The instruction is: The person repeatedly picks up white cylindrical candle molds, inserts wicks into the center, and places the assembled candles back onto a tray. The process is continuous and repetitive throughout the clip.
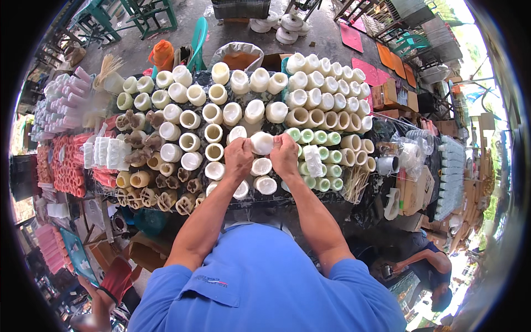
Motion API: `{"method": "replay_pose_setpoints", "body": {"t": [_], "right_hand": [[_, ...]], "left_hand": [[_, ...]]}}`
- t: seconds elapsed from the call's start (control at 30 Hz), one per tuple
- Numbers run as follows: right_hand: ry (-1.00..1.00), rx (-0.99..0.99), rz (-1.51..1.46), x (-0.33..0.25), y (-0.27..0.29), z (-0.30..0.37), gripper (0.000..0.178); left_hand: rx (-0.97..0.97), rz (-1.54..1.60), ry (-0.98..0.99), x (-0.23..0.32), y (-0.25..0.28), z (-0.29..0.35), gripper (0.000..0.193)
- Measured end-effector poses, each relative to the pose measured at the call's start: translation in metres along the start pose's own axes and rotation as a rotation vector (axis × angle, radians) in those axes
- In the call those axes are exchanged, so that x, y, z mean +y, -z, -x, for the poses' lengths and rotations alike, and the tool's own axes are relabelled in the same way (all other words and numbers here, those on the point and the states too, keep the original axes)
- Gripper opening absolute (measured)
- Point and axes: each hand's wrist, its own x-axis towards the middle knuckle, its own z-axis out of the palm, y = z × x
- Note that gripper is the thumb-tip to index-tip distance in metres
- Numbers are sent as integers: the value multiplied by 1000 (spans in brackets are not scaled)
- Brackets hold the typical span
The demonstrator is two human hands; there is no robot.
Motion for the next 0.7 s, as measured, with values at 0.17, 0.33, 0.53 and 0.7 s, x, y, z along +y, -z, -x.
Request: {"method": "replay_pose_setpoints", "body": {"t": [0.17,0.33,0.53,0.7], "right_hand": [[67,11,-11,-4,-3,2,24],[-276,-138,-755,7,-14,6,31],[-303,-22,-799,18,-21,4,26],[-323,44,-279,27,-17,-9,36]], "left_hand": [[-53,722,280,10,3,14,37],[6,798,342,12,0,6,26],[217,183,-43,18,1,2,21],[130,32,99,4,0,-10,26]]}}
